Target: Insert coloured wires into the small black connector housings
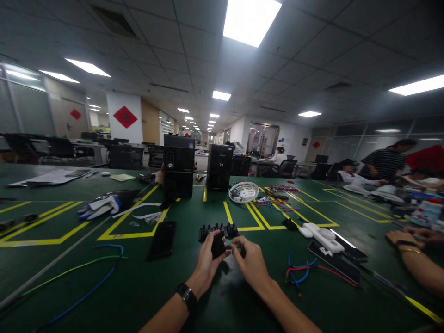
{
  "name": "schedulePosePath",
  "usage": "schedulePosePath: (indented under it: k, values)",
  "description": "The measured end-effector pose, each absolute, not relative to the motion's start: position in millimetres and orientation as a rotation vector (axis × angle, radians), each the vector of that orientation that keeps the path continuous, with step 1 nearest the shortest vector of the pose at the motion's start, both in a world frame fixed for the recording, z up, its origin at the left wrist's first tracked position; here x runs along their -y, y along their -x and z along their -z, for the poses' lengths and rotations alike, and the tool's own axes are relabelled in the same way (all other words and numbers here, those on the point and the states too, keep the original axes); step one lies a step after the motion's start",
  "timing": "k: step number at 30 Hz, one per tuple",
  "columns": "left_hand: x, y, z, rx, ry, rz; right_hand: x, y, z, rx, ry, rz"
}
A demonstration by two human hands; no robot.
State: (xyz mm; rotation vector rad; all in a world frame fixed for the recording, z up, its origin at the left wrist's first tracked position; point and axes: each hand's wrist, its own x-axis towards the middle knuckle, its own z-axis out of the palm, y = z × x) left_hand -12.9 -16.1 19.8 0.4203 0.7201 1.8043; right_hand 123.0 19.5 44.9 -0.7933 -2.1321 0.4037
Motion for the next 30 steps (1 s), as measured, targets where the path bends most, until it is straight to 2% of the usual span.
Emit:
schedulePosePath:
  k: [12, 30]
  values:
    - [19.7, 7.6, -22.9, -0.74, -0.48, -1.742, -24.8, -123.4, -37.0, 2.155, 0.88, -0.367]
    - [19.6, 7.2, -20.2, -0.704, -0.506, -1.736, -22.4, -123.4, -42.9, 2.138, 0.788, -0.523]
